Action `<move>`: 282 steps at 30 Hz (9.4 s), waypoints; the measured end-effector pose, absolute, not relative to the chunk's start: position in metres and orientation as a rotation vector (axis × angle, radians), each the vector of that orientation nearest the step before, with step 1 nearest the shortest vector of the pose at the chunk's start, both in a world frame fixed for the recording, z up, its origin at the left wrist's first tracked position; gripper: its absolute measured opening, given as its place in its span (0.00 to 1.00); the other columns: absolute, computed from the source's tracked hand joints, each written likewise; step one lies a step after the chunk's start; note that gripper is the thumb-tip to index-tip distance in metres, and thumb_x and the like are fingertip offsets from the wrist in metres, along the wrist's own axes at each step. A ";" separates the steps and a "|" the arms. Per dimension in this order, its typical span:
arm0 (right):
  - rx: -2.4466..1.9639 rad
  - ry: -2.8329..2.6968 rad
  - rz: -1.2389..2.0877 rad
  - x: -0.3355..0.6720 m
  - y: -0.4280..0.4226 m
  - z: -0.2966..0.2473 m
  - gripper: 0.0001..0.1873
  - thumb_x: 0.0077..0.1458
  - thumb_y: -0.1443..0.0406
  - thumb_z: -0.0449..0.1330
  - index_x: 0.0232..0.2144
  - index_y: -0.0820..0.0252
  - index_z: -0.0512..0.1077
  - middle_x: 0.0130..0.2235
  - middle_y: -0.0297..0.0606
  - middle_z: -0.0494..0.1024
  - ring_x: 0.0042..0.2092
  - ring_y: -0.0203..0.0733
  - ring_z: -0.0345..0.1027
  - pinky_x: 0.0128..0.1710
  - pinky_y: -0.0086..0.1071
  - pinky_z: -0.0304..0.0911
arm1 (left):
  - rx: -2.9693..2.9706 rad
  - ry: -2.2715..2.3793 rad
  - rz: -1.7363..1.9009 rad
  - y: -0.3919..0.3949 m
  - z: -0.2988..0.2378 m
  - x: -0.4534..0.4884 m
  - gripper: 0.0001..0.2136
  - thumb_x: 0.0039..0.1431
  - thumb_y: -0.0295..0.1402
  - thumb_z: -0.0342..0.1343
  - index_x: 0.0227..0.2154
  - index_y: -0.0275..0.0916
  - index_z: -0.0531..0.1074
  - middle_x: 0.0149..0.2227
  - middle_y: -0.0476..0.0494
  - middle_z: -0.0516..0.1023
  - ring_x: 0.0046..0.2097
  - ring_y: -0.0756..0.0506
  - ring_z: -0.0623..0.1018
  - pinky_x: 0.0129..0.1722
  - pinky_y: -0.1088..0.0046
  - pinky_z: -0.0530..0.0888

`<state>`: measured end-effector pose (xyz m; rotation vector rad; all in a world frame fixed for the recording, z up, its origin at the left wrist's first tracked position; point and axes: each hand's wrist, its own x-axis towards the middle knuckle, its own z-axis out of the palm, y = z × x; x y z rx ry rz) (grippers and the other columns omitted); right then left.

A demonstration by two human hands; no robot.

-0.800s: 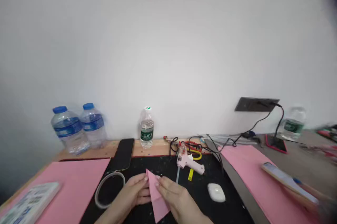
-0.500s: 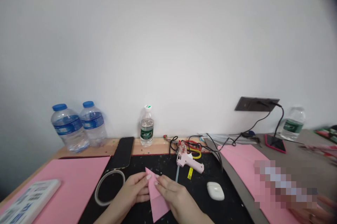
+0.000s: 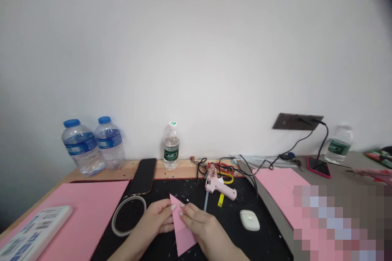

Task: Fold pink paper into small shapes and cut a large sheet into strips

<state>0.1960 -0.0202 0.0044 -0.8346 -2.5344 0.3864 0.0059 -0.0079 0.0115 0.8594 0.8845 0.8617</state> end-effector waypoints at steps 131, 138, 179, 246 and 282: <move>-1.112 -2.149 1.365 0.197 -0.030 0.018 0.08 0.41 0.75 0.50 0.21 0.65 0.69 0.19 0.26 0.61 0.22 0.27 0.50 0.19 0.19 0.46 | 1.461 0.879 0.342 -0.023 0.017 0.000 0.09 0.48 0.29 0.53 0.20 0.32 0.76 0.17 0.45 0.78 0.17 0.50 0.75 0.18 0.81 0.65; -1.262 -1.956 1.518 0.220 -0.024 0.025 0.06 0.40 0.73 0.49 0.21 0.65 0.66 0.18 0.27 0.63 0.19 0.27 0.56 0.17 0.19 0.48 | 1.444 0.921 0.386 -0.014 0.016 -0.016 0.09 0.48 0.32 0.55 0.19 0.32 0.74 0.20 0.43 0.79 0.20 0.48 0.77 0.18 0.81 0.66; -1.376 -1.863 0.979 0.224 -0.018 0.033 0.09 0.43 0.75 0.50 0.16 0.63 0.62 0.18 0.27 0.57 0.23 0.30 0.50 0.21 0.24 0.44 | 1.450 1.177 0.585 0.002 0.013 -0.029 0.16 0.51 0.45 0.52 0.26 0.35 0.71 0.30 0.41 0.81 0.32 0.44 0.80 0.30 0.73 0.72; -1.043 -1.285 1.299 0.198 -0.027 0.014 0.12 0.40 0.68 0.63 0.33 0.63 0.75 0.22 0.33 0.74 0.23 0.33 0.61 0.25 0.25 0.55 | 1.589 1.210 0.926 -0.019 0.009 0.006 0.10 0.46 0.30 0.58 0.34 0.40 0.78 0.32 0.47 0.81 0.33 0.44 0.78 0.33 0.75 0.73; -1.126 -1.413 1.196 0.192 -0.033 0.022 0.10 0.44 0.70 0.60 0.31 0.61 0.77 0.35 0.42 0.79 0.37 0.47 0.71 0.36 0.33 0.64 | 1.673 1.219 0.992 -0.021 0.017 0.008 0.10 0.48 0.29 0.58 0.34 0.45 0.78 0.36 0.48 0.81 0.38 0.43 0.77 0.40 0.73 0.70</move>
